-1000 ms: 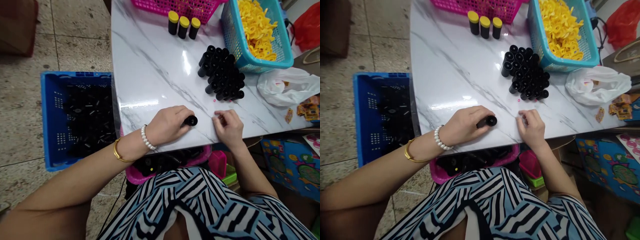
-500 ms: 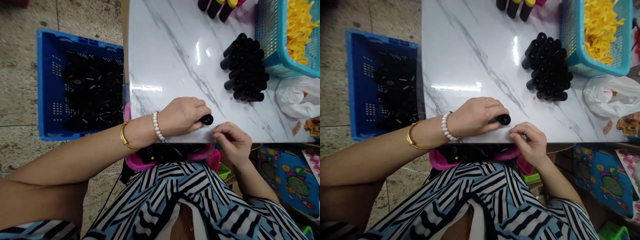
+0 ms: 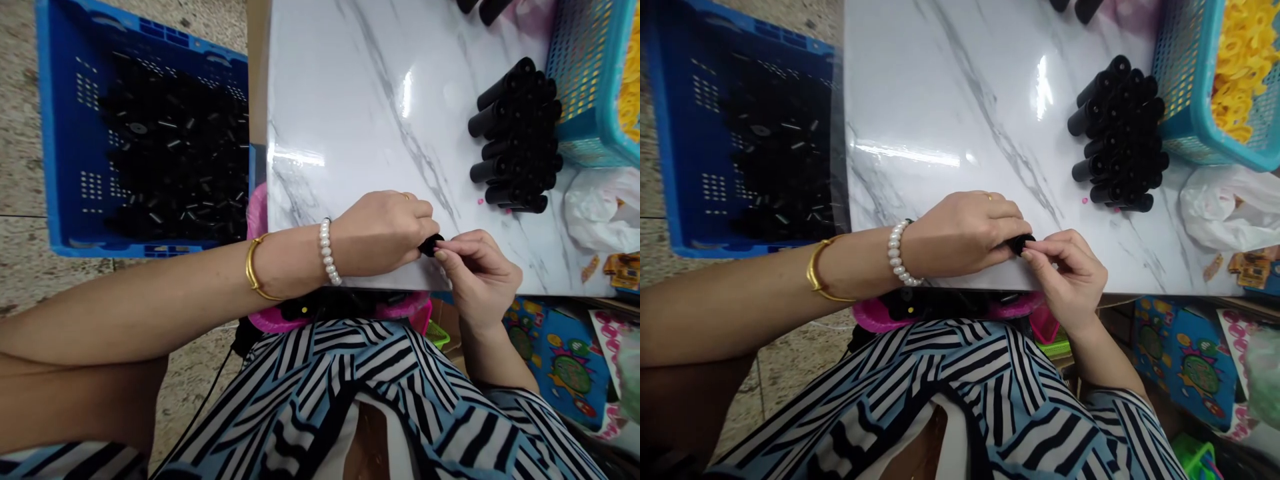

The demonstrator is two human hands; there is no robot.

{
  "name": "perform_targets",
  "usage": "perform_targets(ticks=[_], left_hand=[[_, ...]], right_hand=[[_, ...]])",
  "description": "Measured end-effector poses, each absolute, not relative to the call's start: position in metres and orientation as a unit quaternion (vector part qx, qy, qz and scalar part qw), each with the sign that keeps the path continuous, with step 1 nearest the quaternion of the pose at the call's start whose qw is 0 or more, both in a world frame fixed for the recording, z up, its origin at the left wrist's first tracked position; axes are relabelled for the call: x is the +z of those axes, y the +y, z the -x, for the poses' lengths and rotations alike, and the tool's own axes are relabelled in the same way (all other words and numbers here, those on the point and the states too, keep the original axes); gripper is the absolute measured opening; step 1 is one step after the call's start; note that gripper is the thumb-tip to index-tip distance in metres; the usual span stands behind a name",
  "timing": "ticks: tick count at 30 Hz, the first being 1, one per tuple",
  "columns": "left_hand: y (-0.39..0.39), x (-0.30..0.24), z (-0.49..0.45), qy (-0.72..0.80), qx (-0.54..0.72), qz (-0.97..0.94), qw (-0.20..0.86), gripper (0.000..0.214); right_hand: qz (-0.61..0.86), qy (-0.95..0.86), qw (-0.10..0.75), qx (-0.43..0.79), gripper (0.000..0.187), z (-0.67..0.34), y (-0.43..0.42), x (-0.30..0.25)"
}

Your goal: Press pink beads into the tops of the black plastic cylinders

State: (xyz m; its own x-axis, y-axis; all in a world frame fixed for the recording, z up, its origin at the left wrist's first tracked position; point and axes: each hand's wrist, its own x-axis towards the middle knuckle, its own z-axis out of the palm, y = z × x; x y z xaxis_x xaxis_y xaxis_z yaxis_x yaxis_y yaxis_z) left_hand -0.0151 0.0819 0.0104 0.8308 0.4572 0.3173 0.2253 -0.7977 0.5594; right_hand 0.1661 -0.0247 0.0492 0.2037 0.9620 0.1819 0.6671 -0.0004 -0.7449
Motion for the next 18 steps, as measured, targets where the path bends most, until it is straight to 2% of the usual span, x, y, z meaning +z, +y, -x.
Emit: perform_targets(ticks=[6,10,14,18], left_hand=[[0.082,0.009,0.015,0.186,0.239,-0.919,0.251,0.025],[0.082,0.010,0.016,0.176,0.238,-0.923,0.245,0.023],[0.082,0.012,0.015,0.169,0.225,-0.925,0.256,0.021],[0.084,0.017,0.014,0.174,0.193,-0.923,0.282,0.024]], right_hand=[[0.684,-0.590,0.391,0.178,0.006,-0.160,-0.026,0.046],[0.698,-0.548,0.404,0.222,0.009,-0.156,-0.023,0.044],[0.690,-0.451,0.418,0.381,0.017,-0.161,-0.015,0.046],[0.648,-0.355,0.367,0.565,0.027,-0.175,-0.006,0.050]])
